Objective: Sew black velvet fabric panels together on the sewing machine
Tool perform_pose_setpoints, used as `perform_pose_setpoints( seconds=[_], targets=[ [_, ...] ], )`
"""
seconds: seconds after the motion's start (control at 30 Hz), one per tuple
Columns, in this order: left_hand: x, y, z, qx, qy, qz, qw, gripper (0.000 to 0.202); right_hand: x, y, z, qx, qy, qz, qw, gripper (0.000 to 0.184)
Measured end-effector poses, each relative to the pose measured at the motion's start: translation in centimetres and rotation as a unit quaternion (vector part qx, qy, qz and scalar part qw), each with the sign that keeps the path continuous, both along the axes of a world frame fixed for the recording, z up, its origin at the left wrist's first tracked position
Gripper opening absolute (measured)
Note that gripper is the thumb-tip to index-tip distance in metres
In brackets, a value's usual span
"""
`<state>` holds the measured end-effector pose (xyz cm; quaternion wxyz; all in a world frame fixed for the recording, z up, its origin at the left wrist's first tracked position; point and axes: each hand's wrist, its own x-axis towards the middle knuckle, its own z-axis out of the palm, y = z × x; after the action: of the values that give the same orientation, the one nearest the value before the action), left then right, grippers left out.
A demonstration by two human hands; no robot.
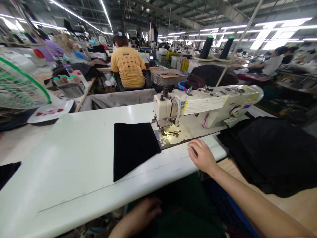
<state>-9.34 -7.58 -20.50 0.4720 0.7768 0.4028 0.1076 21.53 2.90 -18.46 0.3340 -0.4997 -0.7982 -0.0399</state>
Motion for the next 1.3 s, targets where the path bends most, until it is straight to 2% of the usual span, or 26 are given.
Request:
perform_pose_setpoints(
  seconds=[0.07, 0.1, 0.13, 0.17, 0.23, 0.27, 0.33, 0.4, 0.47, 0.63, 0.73, 0.83, 0.93, 1.0, 1.1, 1.17, 1.2, 1.3],
  targets=[
    [0.5, -0.8, 2.1, 0.0, -0.017, -0.023, 1.0, 0.017, 0.1, 0.0, 0.0, -0.004, 0.005, 0.003, 1.0, 0.014],
    [0.8, -0.7, 3.4, 0.039, -0.034, -0.01, 0.999, 0.019, 0.2, -0.1, 0.0, -0.006, 0.007, 0.005, 1.0, 0.014],
    [0.9, -0.2, 4.6, 0.108, -0.047, 0.022, 0.993, 0.021, 0.3, -0.1, 0.0, -0.007, 0.009, 0.006, 1.0, 0.014],
    [1.1, 0.7, 5.8, 0.196, -0.049, 0.066, 0.977, 0.022, 0.4, -0.1, -0.1, -0.007, 0.011, 0.007, 1.0, 0.014],
    [1.2, 3.2, 7.6, 0.356, -0.005, 0.129, 0.926, 0.023, 0.5, -0.2, -0.1, -0.005, 0.014, 0.01, 1.0, 0.014],
    [1.3, 4.5, 8.2, 0.406, 0.035, 0.135, 0.903, 0.024, 0.5, -0.2, -0.1, -0.004, 0.015, 0.012, 1.0, 0.014],
    [1.7, 7.0, 8.8, 0.445, 0.139, 0.114, 0.877, 0.024, 0.6, -0.4, -0.1, -0.001, 0.016, 0.015, 1.0, 0.014],
    [2.4, 8.6, 8.8, 0.44, 0.238, 0.075, 0.863, 0.024, 0.6, -0.5, -0.1, 0.0, 0.018, 0.018, 1.0, 0.014],
    [3.1, 9.3, 8.5, 0.43, 0.3, 0.047, 0.85, 0.024, 0.7, -0.5, -0.1, 0.002, 0.022, 0.02, 1.0, 0.014],
    [4.0, 10.1, 8.0, 0.43, 0.331, 0.014, 0.84, 0.023, 0.6, -0.5, 0.1, 0.004, 0.035, 0.023, 0.999, 0.014],
    [3.9, 10.8, 8.0, 0.437, 0.325, 0.01, 0.839, 0.022, -0.4, -0.9, 0.5, 0.005, 0.04, 0.043, 0.998, 0.012],
    [3.9, 10.8, 8.3, 0.44, 0.308, 0.021, 0.843, 0.02, -2.4, -1.8, 1.2, 0.001, 0.03, 0.092, 0.995, 0.014],
    [4.4, 9.4, 8.8, 0.442, 0.29, 0.025, 0.848, 0.018, -4.7, -2.5, 2.0, 0.002, 0.006, 0.143, 0.99, 0.023],
    [4.8, 8.1, 9.3, 0.444, 0.276, 0.021, 0.852, 0.016, -5.7, -2.5, 2.4, 0.021, -0.023, 0.174, 0.984, 0.018],
    [4.7, 7.4, 9.8, 0.412, 0.227, 0.013, 0.882, 0.018, -6.3, -2.3, 2.9, 0.06, -0.075, 0.207, 0.974, 0.011],
    [4.2, 8.5, 9.8, 0.386, 0.179, 0.014, 0.905, 0.019, -6.2, -2.3, 3.1, 0.062, -0.1, 0.219, 0.969, 0.013],
    [3.9, 9.4, 9.7, 0.388, 0.166, 0.018, 0.907, 0.02, -6.1, -2.4, 3.1, 0.058, -0.107, 0.226, 0.967, 0.012],
    [3.0, 13.0, 9.0, 0.431, 0.181, 0.025, 0.884, 0.029, -5.7, -3.0, 3.1, 0.043, -0.114, 0.251, 0.96, 0.01]
  ],
)
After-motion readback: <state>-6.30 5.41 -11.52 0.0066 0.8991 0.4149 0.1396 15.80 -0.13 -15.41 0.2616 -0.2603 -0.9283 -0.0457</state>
